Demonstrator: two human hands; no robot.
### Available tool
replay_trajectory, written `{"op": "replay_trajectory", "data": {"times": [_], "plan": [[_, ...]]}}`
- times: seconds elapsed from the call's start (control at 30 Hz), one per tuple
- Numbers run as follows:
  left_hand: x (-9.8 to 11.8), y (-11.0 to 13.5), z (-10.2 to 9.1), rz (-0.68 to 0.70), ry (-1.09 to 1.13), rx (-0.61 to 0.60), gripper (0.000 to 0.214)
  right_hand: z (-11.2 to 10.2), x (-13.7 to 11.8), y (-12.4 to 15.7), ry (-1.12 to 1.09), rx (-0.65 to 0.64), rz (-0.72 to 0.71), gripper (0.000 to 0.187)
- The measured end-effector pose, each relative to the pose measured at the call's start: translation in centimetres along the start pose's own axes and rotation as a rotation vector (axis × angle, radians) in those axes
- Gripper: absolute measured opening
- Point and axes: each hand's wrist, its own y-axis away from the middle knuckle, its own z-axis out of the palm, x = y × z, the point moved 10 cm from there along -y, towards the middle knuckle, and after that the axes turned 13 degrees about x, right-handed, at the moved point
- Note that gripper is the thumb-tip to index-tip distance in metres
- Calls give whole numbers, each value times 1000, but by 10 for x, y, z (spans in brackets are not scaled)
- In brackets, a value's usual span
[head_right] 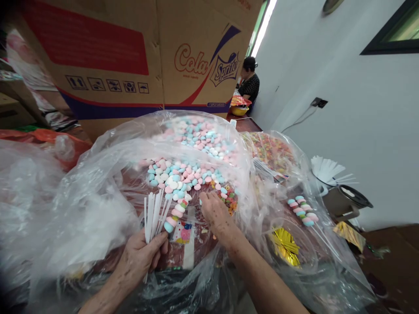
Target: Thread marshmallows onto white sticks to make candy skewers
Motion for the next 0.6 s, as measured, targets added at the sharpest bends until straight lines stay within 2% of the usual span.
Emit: {"op": "replay_trajectory", "data": {"times": [0.07, 0.13, 0.2, 0.27, 0.4, 0.6], "plan": [[-3, -1, 0, 8, -11, 1, 31, -4, 20, -5, -184, 82, 205, 13], [-9, -2, 1, 5, -17, -10, 33, -4, 36, -5, -514, 152, 435, 4], [-14, -2, 2, 9, -14, -29, 34, 2, 41, -3, -903, 176, 632, 16], [-16, -3, 3, 35, -13, -40, 35, 8, 34, -1, -1205, 152, 765, 25], [-16, -2, 5, 59, -10, -57, 34, 13, 19, 3, -1438, 105, 872, 31], [-14, -3, 6, 52, 5, -51, 33, 17, 20, 3, -1476, 115, 851, 28]]}}
